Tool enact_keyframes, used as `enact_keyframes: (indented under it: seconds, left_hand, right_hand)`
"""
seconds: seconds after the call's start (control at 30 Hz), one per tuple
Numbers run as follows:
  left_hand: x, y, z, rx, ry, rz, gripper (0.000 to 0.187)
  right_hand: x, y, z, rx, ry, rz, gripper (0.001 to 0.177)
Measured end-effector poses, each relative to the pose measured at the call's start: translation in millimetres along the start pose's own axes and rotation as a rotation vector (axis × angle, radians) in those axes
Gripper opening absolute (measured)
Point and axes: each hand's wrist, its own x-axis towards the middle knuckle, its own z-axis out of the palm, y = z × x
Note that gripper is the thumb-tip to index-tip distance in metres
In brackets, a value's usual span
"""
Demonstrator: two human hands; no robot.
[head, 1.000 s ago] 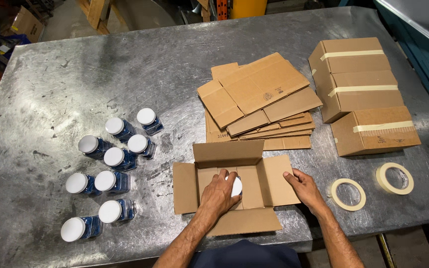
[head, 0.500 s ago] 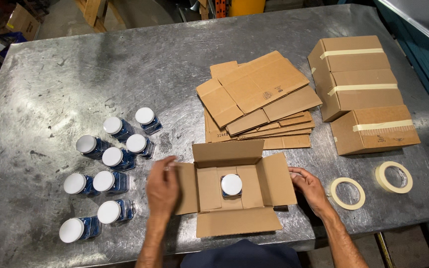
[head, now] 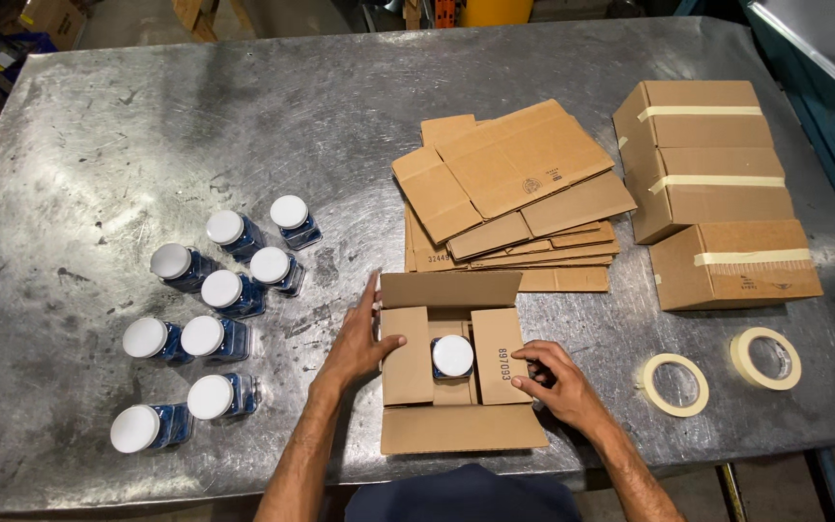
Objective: The person folds a flat cardboard box into shape, applies tape to seal the bottom, places a jar inside, and then tapes the top shut before stacking the finished box with others.
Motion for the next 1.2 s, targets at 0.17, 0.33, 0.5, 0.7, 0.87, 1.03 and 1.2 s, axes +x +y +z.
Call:
enact_keyframes:
  seconds: [0.17,0.33,0.5,0.7,0.87,1.03,1.2]
  left_hand:
    - [1.1,-39.7,21.5,0.104,0.075,0.169,0.069]
    - [-22.8,-45.9,22.3,0.069,0.168,0.421,0.029]
    - [-42.0,-31.0,9.9,-0.150,-0.014,0.284,0.057]
    - [-44.1,-23.2,29.1,0.043,0.209,0.241,0.040]
    - [-49.5,-35.2,43.5,0.109,0.248,0.217,0.039]
    - [-51.1,-31.1,46.9,0.168,0.270,0.174,0.039]
    - [-56.1,-18.3,44.1,0.174,0.254,0.092,0.039]
  right_hand:
    - [-18.4,0.9,-5.9,-0.090,-0.111,-0.009,0.066]
    - [-32.6,-7.7,-6.8,-0.142,-0.321,0.016,0.111]
    - [-14.5,-21.0,12.2,0.014,-0.046,0.333,0.077]
    - [7.4,-5.1,33.3,0.361,0.159,0.452,0.093]
    - [-8.7,-5.3,26.9,0.404,0.145,0.433,0.082]
    - [-49.5,59.1,-40.4,0.226,0.304,0.513,0.038]
    - [-121.0,151.1,-109.3,-0.764,0.237,0.640,0.068]
